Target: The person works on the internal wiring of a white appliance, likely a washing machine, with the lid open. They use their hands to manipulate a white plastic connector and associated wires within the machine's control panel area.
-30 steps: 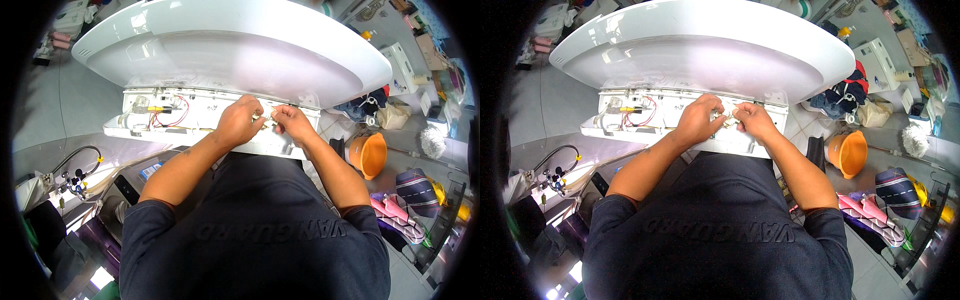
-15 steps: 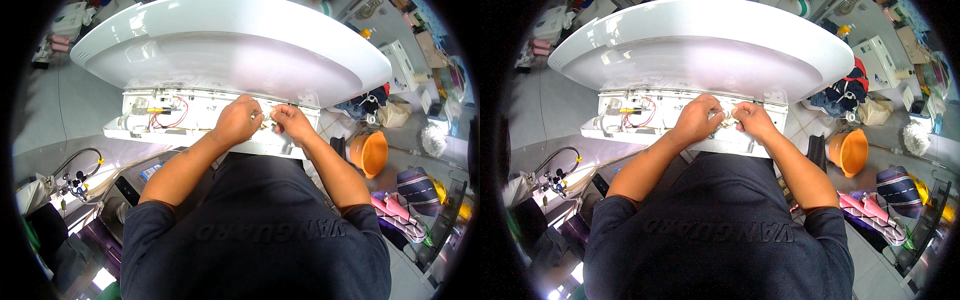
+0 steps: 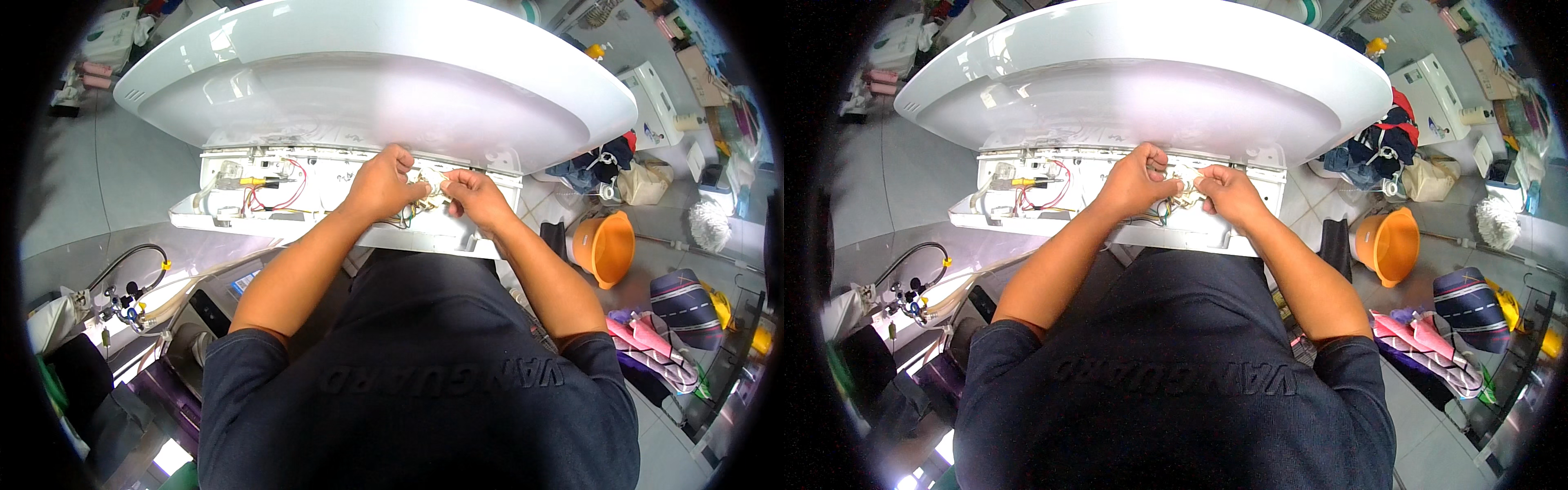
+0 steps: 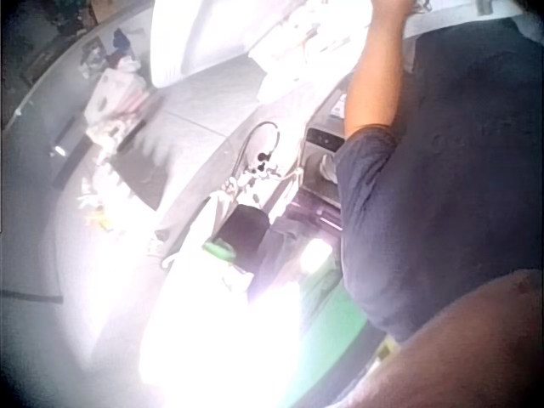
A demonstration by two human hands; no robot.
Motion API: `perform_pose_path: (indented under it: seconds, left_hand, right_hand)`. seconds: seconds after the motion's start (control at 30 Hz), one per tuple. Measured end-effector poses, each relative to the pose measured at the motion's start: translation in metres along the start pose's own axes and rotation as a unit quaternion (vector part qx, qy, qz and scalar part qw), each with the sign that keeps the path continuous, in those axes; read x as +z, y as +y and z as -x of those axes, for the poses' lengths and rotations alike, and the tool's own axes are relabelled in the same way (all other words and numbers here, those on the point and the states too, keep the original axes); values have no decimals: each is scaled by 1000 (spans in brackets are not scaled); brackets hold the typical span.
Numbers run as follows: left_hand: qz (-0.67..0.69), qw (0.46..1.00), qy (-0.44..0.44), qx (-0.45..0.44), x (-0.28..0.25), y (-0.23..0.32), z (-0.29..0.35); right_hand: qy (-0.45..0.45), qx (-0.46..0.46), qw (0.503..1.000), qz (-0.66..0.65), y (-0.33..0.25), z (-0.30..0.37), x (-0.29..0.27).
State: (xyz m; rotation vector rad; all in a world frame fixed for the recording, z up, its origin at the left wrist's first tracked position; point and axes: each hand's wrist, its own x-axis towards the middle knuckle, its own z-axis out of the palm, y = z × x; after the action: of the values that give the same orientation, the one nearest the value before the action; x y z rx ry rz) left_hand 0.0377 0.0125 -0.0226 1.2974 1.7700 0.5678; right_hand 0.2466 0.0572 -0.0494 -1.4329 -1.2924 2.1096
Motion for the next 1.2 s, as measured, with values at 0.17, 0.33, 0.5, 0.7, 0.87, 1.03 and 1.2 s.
perform_pose_path:
  seconds: [0.17,0.33,0.5,0.7,0.87,1.03,1.2]
  left_hand:
    - [87,991,-99,-10,-2,-19,-17]
    - [147,965,-215,10,-13,-17,-30]
    - [105,959,-258,50,-18,-11,-37]
    - [122,953,-272,50,-17,-11,-40]
    - [189,944,-269,41,-11,-22,-33]
    - [188,950,-246,30,-6,-19,-25]
    - [169,953,-247,40,-3,-25,-29]
  right_hand:
    - [-4,-2,1000,11,-1,0,1]
    - [-7,-7,1000,21,-1,2,1]
    - [-16,-11,999,25,2,-1,-1]
    - [-7,-8,999,38,1,1,0]
    - [-2,-6,999,35,2,-1,1]
    - [1,14,999,48,-4,2,3]
    - [-1,10,998,56,-7,3,4]
